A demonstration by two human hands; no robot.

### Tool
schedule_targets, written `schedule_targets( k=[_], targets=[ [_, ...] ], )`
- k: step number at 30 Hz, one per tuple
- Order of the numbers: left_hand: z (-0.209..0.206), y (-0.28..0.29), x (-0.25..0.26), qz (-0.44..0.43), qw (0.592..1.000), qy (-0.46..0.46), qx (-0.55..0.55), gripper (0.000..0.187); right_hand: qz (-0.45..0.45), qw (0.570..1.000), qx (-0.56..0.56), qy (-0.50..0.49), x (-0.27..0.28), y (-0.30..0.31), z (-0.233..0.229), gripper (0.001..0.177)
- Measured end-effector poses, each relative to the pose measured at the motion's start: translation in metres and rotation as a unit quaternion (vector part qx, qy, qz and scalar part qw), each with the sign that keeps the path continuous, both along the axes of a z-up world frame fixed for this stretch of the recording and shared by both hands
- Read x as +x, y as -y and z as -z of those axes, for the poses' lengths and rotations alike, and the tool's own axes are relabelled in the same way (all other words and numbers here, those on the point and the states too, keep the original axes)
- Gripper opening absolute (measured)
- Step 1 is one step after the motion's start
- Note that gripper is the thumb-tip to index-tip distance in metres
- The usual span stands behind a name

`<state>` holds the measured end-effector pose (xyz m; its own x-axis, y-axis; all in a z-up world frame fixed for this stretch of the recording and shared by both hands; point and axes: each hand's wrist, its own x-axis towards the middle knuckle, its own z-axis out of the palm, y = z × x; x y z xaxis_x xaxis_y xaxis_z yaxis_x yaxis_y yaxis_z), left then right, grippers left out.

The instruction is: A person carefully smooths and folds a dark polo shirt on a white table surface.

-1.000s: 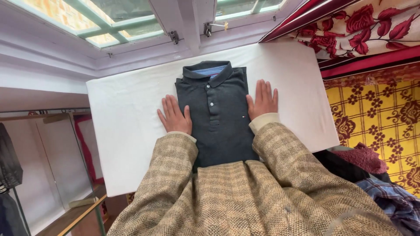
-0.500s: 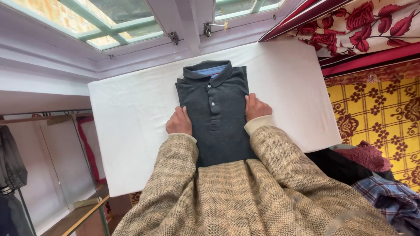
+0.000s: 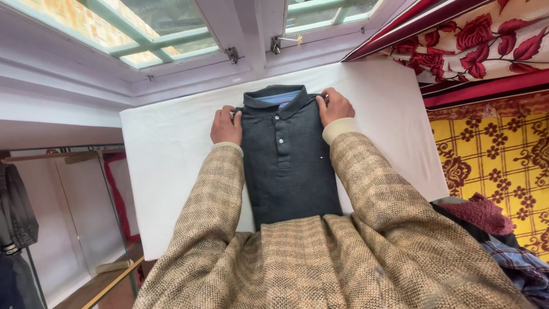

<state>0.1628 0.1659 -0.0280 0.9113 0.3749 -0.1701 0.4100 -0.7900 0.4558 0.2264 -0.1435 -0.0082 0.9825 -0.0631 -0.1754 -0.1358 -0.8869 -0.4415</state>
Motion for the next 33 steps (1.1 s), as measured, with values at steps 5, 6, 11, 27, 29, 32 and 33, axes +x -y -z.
schedule_targets(
  k=[5, 6, 11, 27, 29, 32, 33],
  targets=[
    [-0.005, 0.016, 0.009, 0.223, 0.933, 0.227, 0.166, 0.042, -0.184, 0.942, -0.058, 0.273, -0.002, -0.018, 0.002, 0.031],
    [-0.005, 0.024, 0.014, 0.222, 0.935, 0.223, 0.164, 0.042, -0.186, 0.943, -0.058, 0.269, -0.005, -0.027, 0.007, 0.031],
    [0.021, 0.04, 0.047, 0.366, 0.815, 0.382, 0.236, 0.014, -0.274, 0.923, 0.011, 0.27, -0.006, -0.061, 0.008, 0.035],
    [0.017, 0.008, -0.013, 0.335, 0.89, 0.272, 0.148, 0.012, -0.295, 0.918, 0.016, 0.266, -0.017, -0.068, -0.003, 0.022],
    [0.009, 0.01, -0.013, 0.315, 0.918, 0.229, 0.076, 0.007, -0.306, 0.911, 0.047, 0.273, -0.02, -0.079, -0.011, 0.026],
    [-0.002, 0.005, -0.006, 0.276, 0.954, 0.114, 0.005, 0.02, -0.288, 0.917, 0.031, 0.275, -0.02, -0.101, 0.015, 0.034],
    [-0.019, 0.004, 0.0, 0.277, 0.954, 0.113, 0.005, 0.02, -0.287, 0.917, 0.031, 0.275, -0.02, -0.105, 0.015, 0.034]
  ],
)
